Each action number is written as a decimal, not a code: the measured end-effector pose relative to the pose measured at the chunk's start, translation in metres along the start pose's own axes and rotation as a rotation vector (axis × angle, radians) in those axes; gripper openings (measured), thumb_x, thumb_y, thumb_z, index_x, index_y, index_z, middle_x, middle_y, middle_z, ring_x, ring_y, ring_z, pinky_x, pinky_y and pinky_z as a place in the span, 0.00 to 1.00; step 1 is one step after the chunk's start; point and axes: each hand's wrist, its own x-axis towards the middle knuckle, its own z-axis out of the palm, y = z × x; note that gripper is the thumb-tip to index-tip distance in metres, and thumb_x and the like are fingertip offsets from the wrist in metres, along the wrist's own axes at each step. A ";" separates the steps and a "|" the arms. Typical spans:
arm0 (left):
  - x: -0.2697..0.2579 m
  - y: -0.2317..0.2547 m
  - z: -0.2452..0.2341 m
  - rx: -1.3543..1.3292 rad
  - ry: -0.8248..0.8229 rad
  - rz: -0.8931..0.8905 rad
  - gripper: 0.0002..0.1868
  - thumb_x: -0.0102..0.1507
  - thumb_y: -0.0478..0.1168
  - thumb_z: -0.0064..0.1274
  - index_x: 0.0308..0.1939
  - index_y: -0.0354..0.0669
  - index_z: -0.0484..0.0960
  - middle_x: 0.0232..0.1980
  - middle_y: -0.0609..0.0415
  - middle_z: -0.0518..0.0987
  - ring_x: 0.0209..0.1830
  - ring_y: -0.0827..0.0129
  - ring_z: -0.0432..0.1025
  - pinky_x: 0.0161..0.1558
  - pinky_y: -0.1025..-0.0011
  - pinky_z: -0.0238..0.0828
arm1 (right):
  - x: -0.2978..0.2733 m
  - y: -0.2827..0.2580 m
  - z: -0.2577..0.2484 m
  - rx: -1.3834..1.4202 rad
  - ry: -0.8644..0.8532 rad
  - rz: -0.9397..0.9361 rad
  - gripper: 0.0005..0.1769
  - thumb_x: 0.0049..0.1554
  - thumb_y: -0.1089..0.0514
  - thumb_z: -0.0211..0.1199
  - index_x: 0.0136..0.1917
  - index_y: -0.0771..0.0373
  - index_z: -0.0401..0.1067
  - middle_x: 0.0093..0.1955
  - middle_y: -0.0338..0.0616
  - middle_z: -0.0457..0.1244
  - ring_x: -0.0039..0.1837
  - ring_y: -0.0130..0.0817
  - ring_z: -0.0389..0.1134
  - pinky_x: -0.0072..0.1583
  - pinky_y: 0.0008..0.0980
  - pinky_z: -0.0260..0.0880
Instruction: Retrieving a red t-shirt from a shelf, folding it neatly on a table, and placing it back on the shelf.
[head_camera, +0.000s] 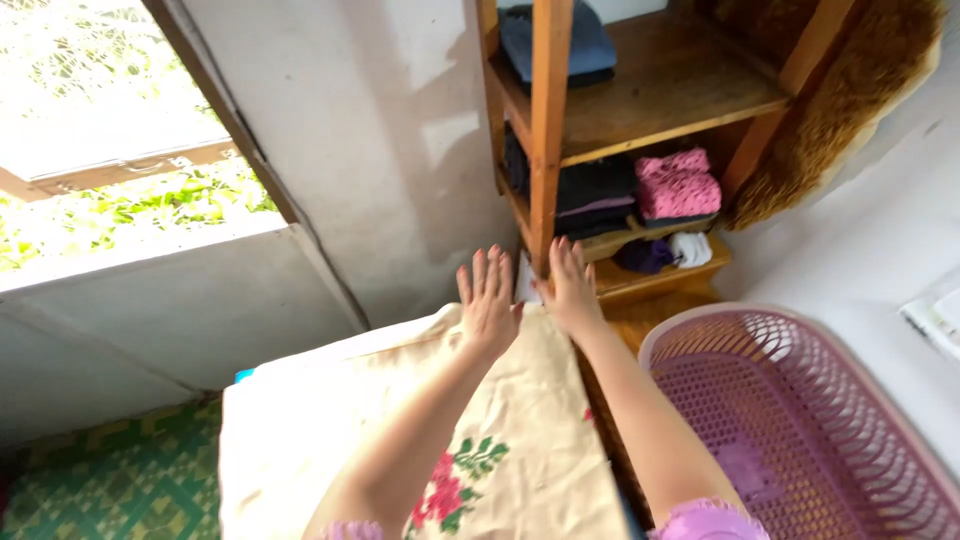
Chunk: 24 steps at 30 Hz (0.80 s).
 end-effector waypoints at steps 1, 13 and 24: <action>-0.026 -0.018 0.003 0.003 -0.003 -0.001 0.49 0.63 0.53 0.56 0.81 0.37 0.49 0.85 0.42 0.42 0.85 0.47 0.28 0.80 0.43 0.21 | -0.022 -0.005 0.022 0.004 -0.002 0.000 0.47 0.62 0.44 0.55 0.86 0.59 0.40 0.85 0.61 0.41 0.85 0.62 0.35 0.73 0.77 0.43; -0.280 -0.110 0.027 0.035 -0.572 -0.353 0.46 0.70 0.67 0.33 0.82 0.47 0.37 0.86 0.48 0.32 0.84 0.44 0.21 0.75 0.32 0.12 | -0.232 -0.075 0.175 -0.272 -0.562 0.060 0.47 0.65 0.25 0.39 0.85 0.52 0.37 0.89 0.40 0.28 0.88 0.43 0.23 0.79 0.66 0.21; -0.358 -0.127 0.062 0.027 -0.334 -0.490 0.38 0.69 0.70 0.27 0.81 0.66 0.50 0.86 0.55 0.46 0.85 0.46 0.33 0.75 0.33 0.18 | -0.239 -0.044 0.218 -0.319 -0.086 -0.077 0.37 0.65 0.32 0.42 0.81 0.47 0.57 0.86 0.35 0.47 0.86 0.39 0.41 0.81 0.60 0.31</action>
